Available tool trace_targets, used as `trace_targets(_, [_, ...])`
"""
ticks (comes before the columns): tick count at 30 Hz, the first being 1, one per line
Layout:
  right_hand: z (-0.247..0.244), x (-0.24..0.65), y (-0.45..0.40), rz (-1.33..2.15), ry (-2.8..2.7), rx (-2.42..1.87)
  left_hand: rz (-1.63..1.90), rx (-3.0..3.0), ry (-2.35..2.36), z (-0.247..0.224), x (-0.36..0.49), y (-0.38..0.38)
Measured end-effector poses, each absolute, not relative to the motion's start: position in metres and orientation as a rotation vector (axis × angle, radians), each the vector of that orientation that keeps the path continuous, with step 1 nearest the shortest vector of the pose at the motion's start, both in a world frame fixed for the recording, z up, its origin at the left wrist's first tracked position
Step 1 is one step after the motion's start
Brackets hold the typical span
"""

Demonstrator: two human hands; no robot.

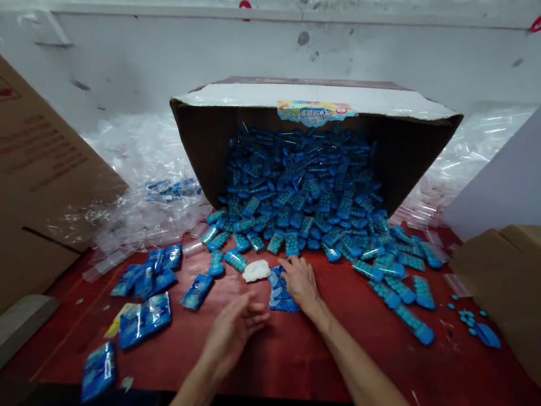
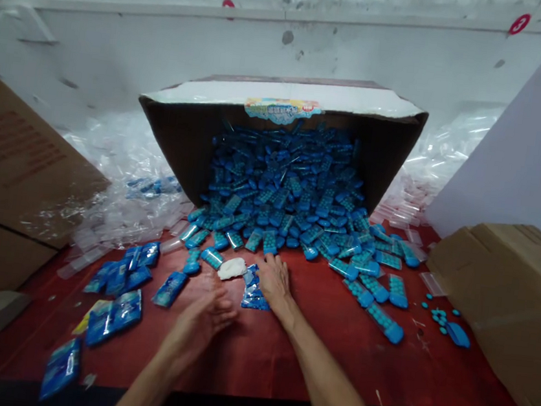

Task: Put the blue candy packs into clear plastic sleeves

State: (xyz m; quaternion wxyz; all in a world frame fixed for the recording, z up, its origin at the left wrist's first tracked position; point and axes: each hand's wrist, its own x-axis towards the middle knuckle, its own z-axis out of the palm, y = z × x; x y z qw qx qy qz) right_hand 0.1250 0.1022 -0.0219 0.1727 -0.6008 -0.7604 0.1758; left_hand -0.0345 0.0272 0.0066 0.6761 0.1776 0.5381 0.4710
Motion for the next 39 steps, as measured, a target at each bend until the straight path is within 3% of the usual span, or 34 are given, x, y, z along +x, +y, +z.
trace_targets(3, [-0.026, 0.123, 0.109, 0.463, -2.23, -1.743, 0.955, 1.131, 1.377, -0.005, -0.004, 0.031])
trace_targets(6, [-0.028, 0.126, 0.104, 0.43, -2.261, -1.784, 0.634, 1.806, 1.511, -0.013, 0.004, 0.033])
trace_targets(10, [-0.025, 0.132, 0.099, 0.404, -2.288, -1.795, 0.252, 2.173, 1.593, -0.015, 0.004, 0.031])
trace_targets(16, [-0.022, 0.136, 0.106, 0.415, -2.305, -1.74, 0.228, 2.214, 1.656, -0.009, 0.014, 0.024])
trace_targets(21, [-0.029, 0.135, 0.108, 0.429, -2.226, -1.721, 0.542, 2.156, 1.674, -0.01, -0.006, 0.034])
trace_targets(24, [-0.032, 0.138, 0.108, 0.463, -2.173, -1.706, 0.646, 2.136, 1.911, -0.01, -0.045, 0.055])
trace_targets(28, [-0.036, 0.141, 0.108, 0.493, -2.112, -1.679, 0.533, 1.98, 2.338, -0.019, -0.096, 0.074])
trace_targets(39, [-0.047, 0.145, 0.11, 0.628, -2.087, -1.563, 0.066, 1.983, 2.817, -0.038, -0.171, 0.03])
